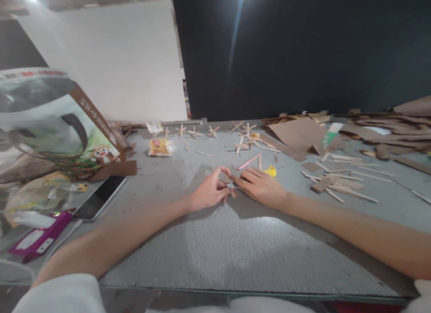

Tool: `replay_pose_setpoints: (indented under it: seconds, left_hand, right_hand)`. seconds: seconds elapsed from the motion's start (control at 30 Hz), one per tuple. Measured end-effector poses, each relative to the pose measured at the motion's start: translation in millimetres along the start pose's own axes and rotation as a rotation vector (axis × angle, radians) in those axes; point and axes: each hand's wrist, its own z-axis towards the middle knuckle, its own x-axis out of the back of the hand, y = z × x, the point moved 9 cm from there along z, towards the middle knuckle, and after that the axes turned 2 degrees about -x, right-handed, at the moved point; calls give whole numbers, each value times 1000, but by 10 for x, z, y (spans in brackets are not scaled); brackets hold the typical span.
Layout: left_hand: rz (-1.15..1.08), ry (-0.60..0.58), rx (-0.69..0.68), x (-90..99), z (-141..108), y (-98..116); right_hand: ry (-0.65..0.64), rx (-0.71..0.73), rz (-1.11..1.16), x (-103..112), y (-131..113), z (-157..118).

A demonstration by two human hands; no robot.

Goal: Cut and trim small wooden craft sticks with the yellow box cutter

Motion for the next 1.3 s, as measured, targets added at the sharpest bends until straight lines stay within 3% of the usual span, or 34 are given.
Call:
replay_pose_setpoints:
  seconds: [0.67,0.97,1.3]
  left_hand:
    - [-135,5,7,31,29,-23]
    - [-106,-4,28,17,18,-66]
    - [-118,-2,8,23,28,-59]
  right_hand:
    - [104,-76,101,58,60,17]
    - [158,84,221,160,-61,28]
    - [116,63,228,97,-34,13]
